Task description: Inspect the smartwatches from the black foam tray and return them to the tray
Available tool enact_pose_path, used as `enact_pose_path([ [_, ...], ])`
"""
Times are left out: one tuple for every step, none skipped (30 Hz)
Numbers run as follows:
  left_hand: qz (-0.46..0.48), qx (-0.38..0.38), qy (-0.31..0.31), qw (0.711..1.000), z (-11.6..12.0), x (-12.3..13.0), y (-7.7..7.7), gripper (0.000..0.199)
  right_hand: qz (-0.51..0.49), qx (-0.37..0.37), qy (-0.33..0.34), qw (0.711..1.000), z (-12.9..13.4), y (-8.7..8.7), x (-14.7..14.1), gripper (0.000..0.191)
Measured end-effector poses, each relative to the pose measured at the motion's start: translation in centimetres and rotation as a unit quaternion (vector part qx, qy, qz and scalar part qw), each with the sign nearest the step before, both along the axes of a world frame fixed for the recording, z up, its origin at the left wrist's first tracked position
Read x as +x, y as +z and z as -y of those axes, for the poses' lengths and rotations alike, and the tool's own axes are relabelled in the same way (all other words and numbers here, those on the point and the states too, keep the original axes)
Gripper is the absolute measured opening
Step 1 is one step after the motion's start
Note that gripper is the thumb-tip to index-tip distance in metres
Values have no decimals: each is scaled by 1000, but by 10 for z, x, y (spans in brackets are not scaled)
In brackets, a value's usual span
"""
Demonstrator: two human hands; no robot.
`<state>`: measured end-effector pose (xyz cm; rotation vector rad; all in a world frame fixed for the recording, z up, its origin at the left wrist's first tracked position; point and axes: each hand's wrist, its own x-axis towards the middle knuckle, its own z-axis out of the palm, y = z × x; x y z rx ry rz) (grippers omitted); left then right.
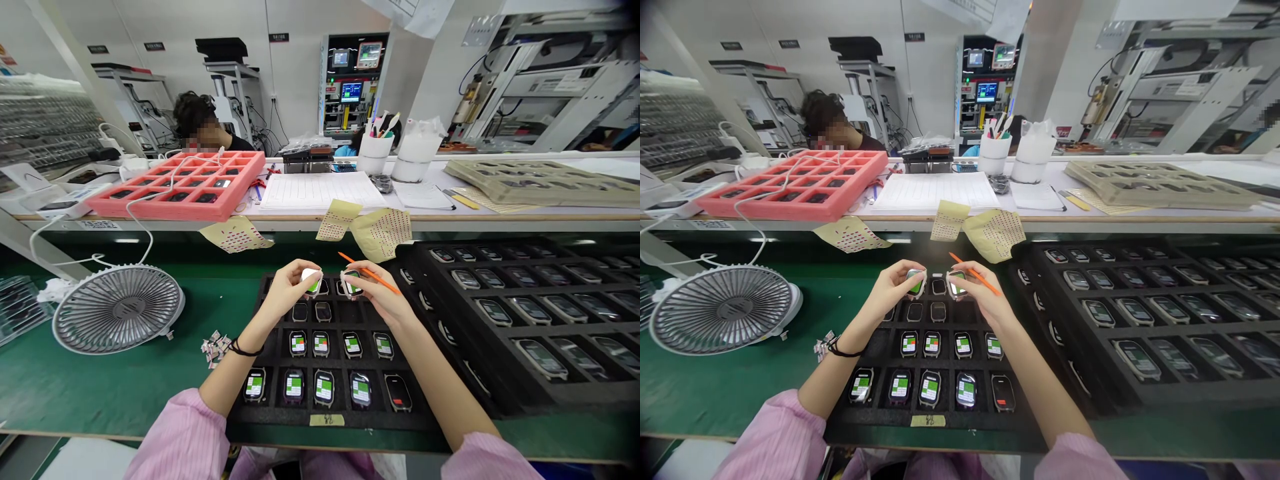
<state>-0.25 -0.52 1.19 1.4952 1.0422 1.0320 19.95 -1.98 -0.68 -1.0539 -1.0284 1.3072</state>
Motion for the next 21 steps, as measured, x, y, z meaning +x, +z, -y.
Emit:
enact_pose_path([
  [0,4,-3,1000,-1,0,0,36,1,3,3,1000,0,0,0,33],
  [1,9,-6,1000,-1,-1,-1,36,2,7,9,1000,1,1,0,33],
  [4,15,-10,1000,-2,-1,-2,36,1,13,17,1000,1,1,0,34],
  [6,21,-16,1000,-2,-1,-2,36,0,20,25,999,1,1,1,34],
  [7,28,-23,999,-3,-2,-3,36,-1,27,34,999,1,1,1,35],
  [7,35,-29,999,-4,-2,-4,38,-2,33,41,999,1,1,2,37],
  [6,41,-35,999,-4,-3,-6,39,-3,38,46,998,1,1,2,38],
  [4,44,-40,998,-5,-3,-7,41,-5,41,49,998,1,1,3,40],
  [2,46,-44,998,-5,-3,-8,42,-7,43,53,998,0,0,4,41],
  [2,47,-45,998,-5,-3,-8,42,-9,44,57,997,0,0,5,42],
  [3,47,-46,998,-5,-4,-9,43,-10,45,60,997,0,0,5,43],
  [5,46,-46,998,-5,-4,-9,43,-12,45,63,997,0,1,6,44],
  [6,46,-47,998,-5,-4,-9,43,-14,47,66,997,1,1,7,44],
  [8,46,-49,998,-5,-4,-9,45,-17,49,69,996,1,2,8,44],
  [8,47,-52,997,-5,-4,-9,48,-20,53,72,996,2,3,8,43],
  [6,47,-58,997,-5,-4,-8,52,-24,55,77,995,3,5,9,42],
  [3,48,-63,997,-4,-4,-7,55,-27,58,83,994,4,6,9,41],
  [0,48,-68,996,-4,-5,-7,58,-30,60,89,994,5,8,9,40],
  [-4,49,-74,996,-4,-5,-6,61,-33,62,95,993,6,9,9,39],
  [-7,50,-79,996,-3,-5,-6,62,-35,63,98,993,7,10,9,38],
  [-9,52,-83,995,-3,-5,-7,63,-37,65,99,992,7,10,8,37],
])
